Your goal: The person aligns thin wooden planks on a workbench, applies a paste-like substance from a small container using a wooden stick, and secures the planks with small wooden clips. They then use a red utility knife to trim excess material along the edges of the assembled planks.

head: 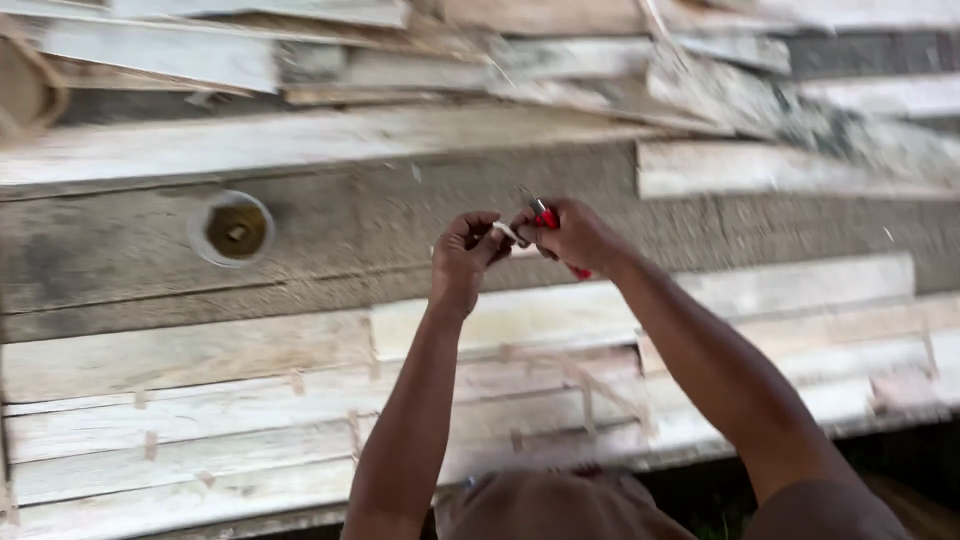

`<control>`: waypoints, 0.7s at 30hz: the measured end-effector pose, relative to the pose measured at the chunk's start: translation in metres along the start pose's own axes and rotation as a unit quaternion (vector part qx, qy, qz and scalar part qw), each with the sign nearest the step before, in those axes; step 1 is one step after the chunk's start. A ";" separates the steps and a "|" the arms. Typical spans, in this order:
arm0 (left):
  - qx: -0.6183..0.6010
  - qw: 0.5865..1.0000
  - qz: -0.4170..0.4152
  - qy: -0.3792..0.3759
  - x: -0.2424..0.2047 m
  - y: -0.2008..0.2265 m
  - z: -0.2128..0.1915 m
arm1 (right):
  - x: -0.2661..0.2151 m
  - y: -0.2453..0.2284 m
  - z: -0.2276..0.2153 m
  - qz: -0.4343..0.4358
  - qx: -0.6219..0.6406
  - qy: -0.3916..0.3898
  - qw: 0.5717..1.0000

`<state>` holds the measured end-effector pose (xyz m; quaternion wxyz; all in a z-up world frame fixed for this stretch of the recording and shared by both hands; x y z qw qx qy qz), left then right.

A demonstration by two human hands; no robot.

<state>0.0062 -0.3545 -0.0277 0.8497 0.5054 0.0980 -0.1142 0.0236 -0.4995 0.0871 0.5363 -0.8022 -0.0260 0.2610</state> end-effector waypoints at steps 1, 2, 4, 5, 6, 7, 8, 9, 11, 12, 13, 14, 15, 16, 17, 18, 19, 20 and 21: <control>0.002 1.000 -0.014 -0.008 -0.014 -0.022 0.014 | -0.023 0.022 -0.009 0.012 0.007 0.009 1.000; 0.023 1.000 -0.014 -0.005 -0.020 -0.035 0.027 | -0.037 0.036 -0.019 0.017 0.034 0.001 0.999; 0.047 0.999 -0.014 -0.003 -0.036 -0.064 0.051 | -0.066 0.061 -0.039 0.020 0.063 -0.006 0.998; 0.060 0.998 -0.033 0.008 -0.045 -0.084 0.060 | -0.081 0.074 -0.047 0.025 0.040 -0.017 0.999; 0.070 0.996 -0.044 0.025 -0.050 -0.101 0.070 | -0.091 0.082 -0.058 0.024 0.013 -0.032 0.999; 0.071 0.996 -0.036 0.029 -0.054 -0.102 0.092 | -0.100 0.084 -0.069 0.016 0.009 -0.037 0.999; 0.056 0.996 -0.056 0.042 -0.073 -0.113 0.106 | -0.117 0.099 -0.076 0.037 0.027 -0.018 0.999; 0.041 0.995 -0.075 0.055 -0.089 -0.125 0.121 | -0.133 0.114 -0.084 0.058 0.045 0.000 0.997; 0.049 0.992 -0.096 0.072 -0.107 -0.160 0.140 | -0.152 0.180 -0.097 0.084 0.068 0.046 0.993; 0.048 0.988 -0.118 0.088 -0.121 -0.182 0.148 | -0.165 0.217 -0.106 0.114 0.082 0.092 0.986; 0.049 0.987 -0.120 0.096 -0.132 -0.200 0.153 | -0.173 0.253 -0.096 0.117 0.084 0.084 0.986; 0.049 0.983 -0.138 0.113 -0.141 -0.221 0.157 | -0.184 0.297 -0.096 0.158 0.117 0.122 0.973; 0.048 0.978 -0.155 0.129 -0.150 -0.241 0.162 | -0.196 0.341 -0.095 0.200 0.148 0.159 0.955; 0.048 0.977 -0.160 0.134 -0.158 -0.254 0.168 | -0.207 0.358 -0.087 0.205 0.149 0.155 0.955; 0.076 0.969 -0.165 0.169 -0.168 -0.265 0.168 | -0.222 0.380 -0.080 0.230 0.170 0.172 0.943; 0.103 0.959 -0.167 0.203 -0.175 -0.274 0.167 | -0.234 0.400 -0.074 0.253 0.189 0.188 0.930; 0.102 0.958 -0.170 0.208 -0.172 -0.277 0.173 | -0.236 0.397 -0.075 0.257 0.188 0.183 0.930; 0.142 0.948 -0.172 0.227 -0.177 -0.278 0.172 | -0.246 0.397 -0.071 0.264 0.224 0.197 0.917; 0.182 0.936 -0.173 0.246 -0.182 -0.278 0.171 | -0.256 0.397 -0.067 0.271 0.259 0.212 0.902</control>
Point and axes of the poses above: each hand's wrist, its own x-axis towards the middle knuckle, its own z-axis out of the palm, y = z × x, the point moved 10 cm from there along x, towards the middle knuckle, and after that the axes turned 3 degrees about -y, right-handed, at the moved point
